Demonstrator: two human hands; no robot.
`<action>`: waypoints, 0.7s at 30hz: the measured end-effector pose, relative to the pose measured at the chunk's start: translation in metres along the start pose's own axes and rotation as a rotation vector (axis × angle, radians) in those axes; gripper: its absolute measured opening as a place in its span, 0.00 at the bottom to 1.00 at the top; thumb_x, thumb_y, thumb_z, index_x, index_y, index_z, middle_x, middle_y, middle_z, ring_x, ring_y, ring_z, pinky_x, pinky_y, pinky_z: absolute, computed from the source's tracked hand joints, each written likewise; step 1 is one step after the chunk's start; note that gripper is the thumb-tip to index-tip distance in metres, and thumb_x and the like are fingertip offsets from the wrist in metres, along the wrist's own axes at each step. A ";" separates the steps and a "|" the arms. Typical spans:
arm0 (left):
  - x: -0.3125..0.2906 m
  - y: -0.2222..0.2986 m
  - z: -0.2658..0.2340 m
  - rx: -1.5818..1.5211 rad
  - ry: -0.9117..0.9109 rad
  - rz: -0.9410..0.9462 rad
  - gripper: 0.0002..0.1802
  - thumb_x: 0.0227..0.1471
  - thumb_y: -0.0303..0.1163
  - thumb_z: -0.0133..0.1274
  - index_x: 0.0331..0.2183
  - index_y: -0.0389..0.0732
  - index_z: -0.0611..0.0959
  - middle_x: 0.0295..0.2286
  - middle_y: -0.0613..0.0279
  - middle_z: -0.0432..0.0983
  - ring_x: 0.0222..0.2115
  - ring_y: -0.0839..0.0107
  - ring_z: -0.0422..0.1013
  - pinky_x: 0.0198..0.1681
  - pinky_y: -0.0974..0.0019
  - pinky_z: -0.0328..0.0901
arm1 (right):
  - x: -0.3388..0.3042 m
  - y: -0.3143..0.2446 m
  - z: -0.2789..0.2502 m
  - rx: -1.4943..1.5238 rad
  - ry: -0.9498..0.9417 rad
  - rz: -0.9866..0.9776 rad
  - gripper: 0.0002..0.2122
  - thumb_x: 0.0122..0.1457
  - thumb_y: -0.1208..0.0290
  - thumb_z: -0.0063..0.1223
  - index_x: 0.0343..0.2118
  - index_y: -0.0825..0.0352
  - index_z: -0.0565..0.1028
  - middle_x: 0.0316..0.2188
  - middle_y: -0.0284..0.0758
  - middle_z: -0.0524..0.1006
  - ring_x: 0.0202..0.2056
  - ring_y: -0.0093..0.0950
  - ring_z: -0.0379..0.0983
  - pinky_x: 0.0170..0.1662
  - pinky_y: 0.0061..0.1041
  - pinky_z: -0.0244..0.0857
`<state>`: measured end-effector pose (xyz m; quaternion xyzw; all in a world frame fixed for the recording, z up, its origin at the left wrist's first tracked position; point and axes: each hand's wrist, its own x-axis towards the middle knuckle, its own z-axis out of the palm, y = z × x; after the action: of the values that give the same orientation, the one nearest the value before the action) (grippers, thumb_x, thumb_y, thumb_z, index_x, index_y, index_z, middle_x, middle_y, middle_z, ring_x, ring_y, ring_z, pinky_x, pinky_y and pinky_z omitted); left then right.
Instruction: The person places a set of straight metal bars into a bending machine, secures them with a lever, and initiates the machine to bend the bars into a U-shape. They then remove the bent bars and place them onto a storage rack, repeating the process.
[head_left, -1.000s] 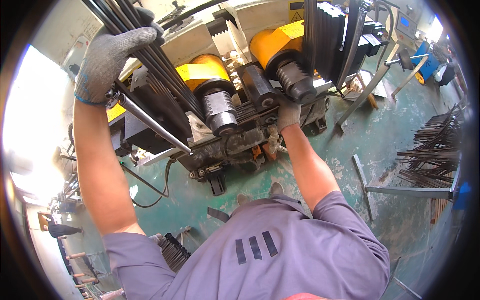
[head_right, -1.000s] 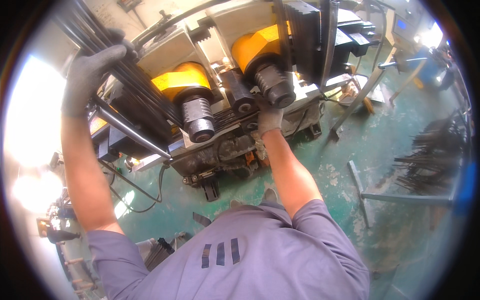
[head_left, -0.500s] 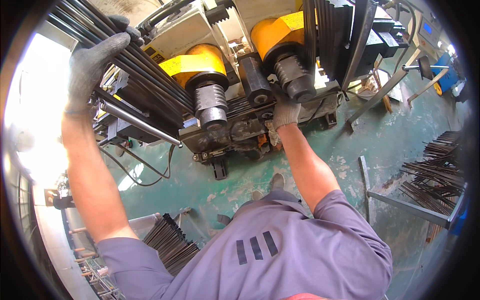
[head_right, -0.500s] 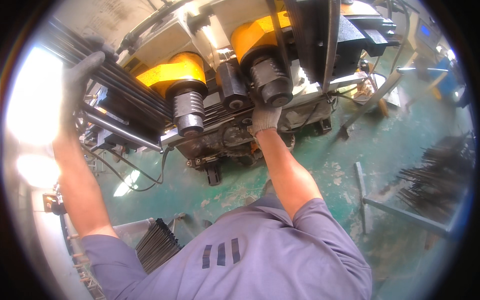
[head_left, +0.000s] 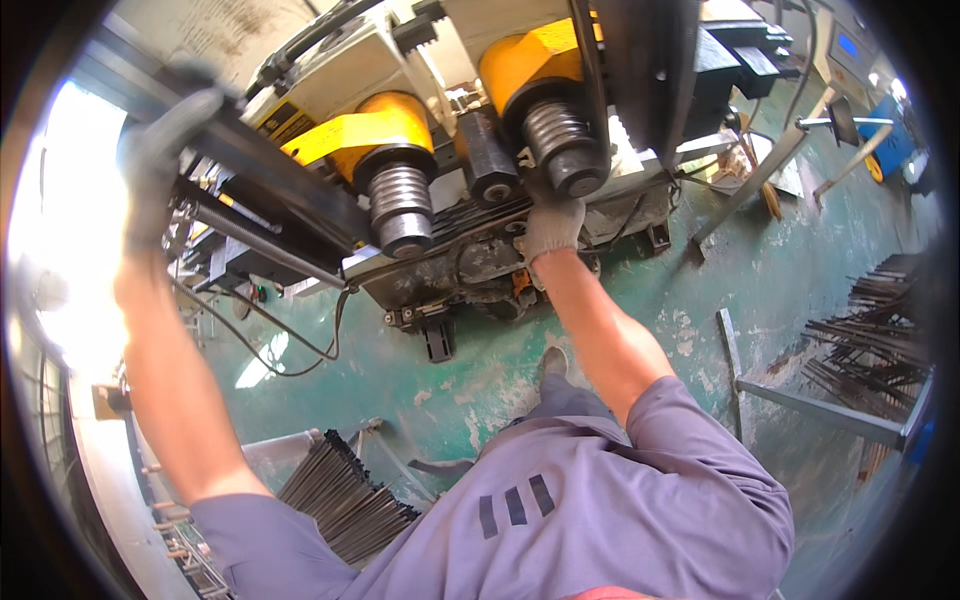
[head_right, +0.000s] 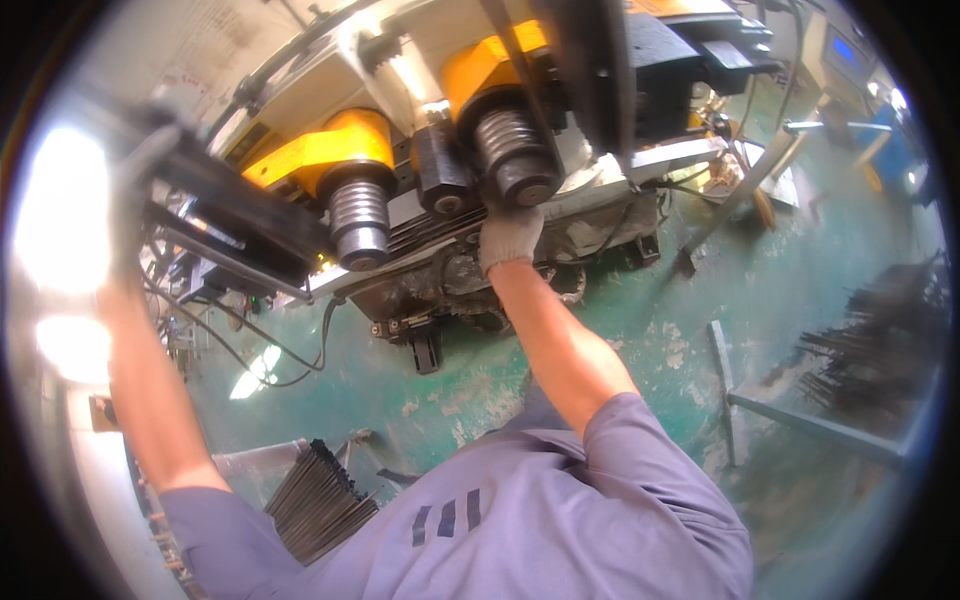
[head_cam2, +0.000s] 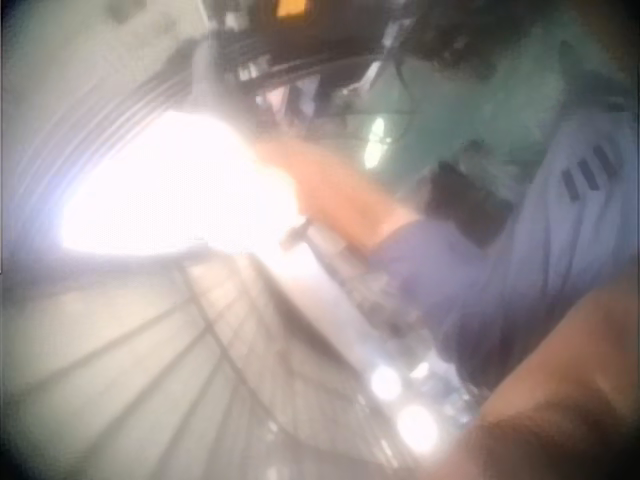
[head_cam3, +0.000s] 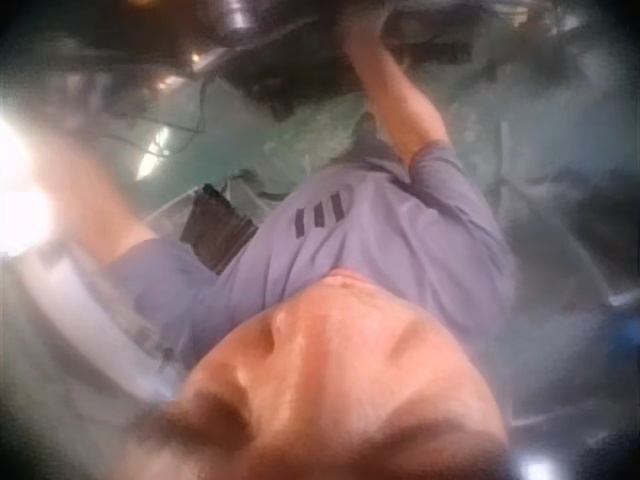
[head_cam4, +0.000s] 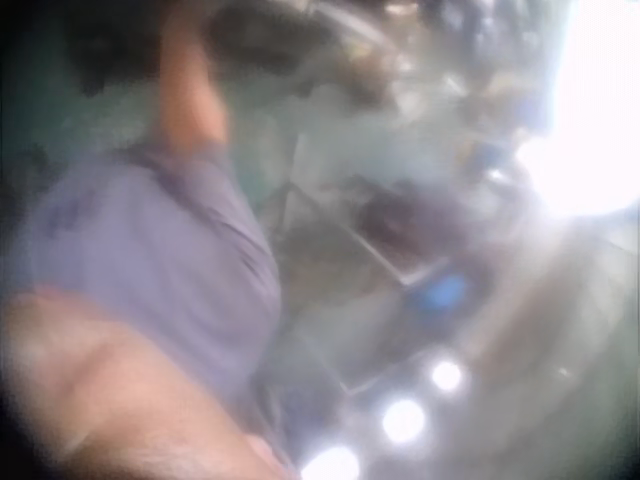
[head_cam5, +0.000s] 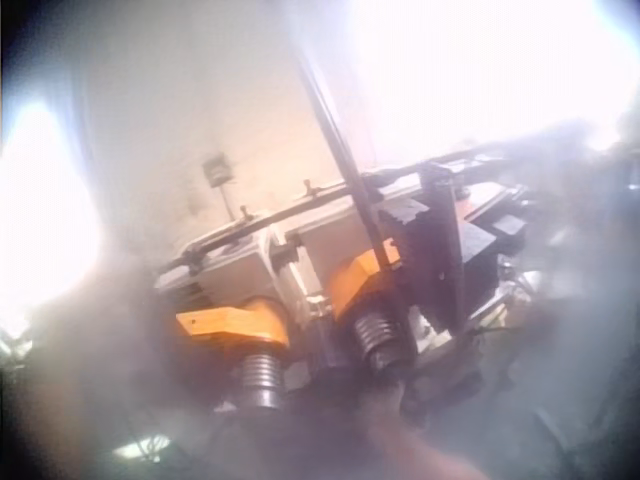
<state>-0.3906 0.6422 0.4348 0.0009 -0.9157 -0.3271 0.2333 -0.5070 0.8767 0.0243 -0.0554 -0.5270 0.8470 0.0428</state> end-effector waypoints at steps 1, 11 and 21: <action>-0.010 0.010 0.015 -0.059 0.052 -0.012 0.16 0.60 0.33 0.60 0.48 0.38 0.86 0.39 0.59 0.86 0.39 0.68 0.82 0.50 0.64 0.74 | -0.003 -0.019 -0.010 0.008 0.040 -0.019 0.17 0.61 0.71 0.65 0.49 0.75 0.79 0.45 0.41 0.83 0.46 0.31 0.79 0.51 0.32 0.69; -0.233 0.038 0.098 -0.570 0.215 -0.001 0.10 0.63 0.28 0.54 0.40 0.33 0.85 0.41 0.58 0.80 0.41 0.65 0.77 0.51 0.62 0.69 | -0.135 -0.121 -0.268 -0.091 0.186 0.017 0.03 0.66 0.76 0.60 0.40 0.69 0.79 0.32 0.30 0.82 0.35 0.21 0.79 0.41 0.26 0.74; -0.421 0.108 0.428 -1.593 -0.359 -0.851 0.17 0.52 0.26 0.52 0.45 0.34 0.80 0.43 0.46 0.81 0.48 0.48 0.76 0.60 0.45 0.68 | -0.230 -0.377 -0.672 -0.951 1.083 -0.501 0.11 0.65 0.67 0.62 0.44 0.68 0.79 0.33 0.45 0.82 0.34 0.38 0.80 0.43 0.37 0.72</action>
<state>-0.1818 1.0478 0.0298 0.1259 -0.3651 -0.9145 -0.1208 -0.1812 1.6092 0.0794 -0.3544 -0.7374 0.3483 0.4575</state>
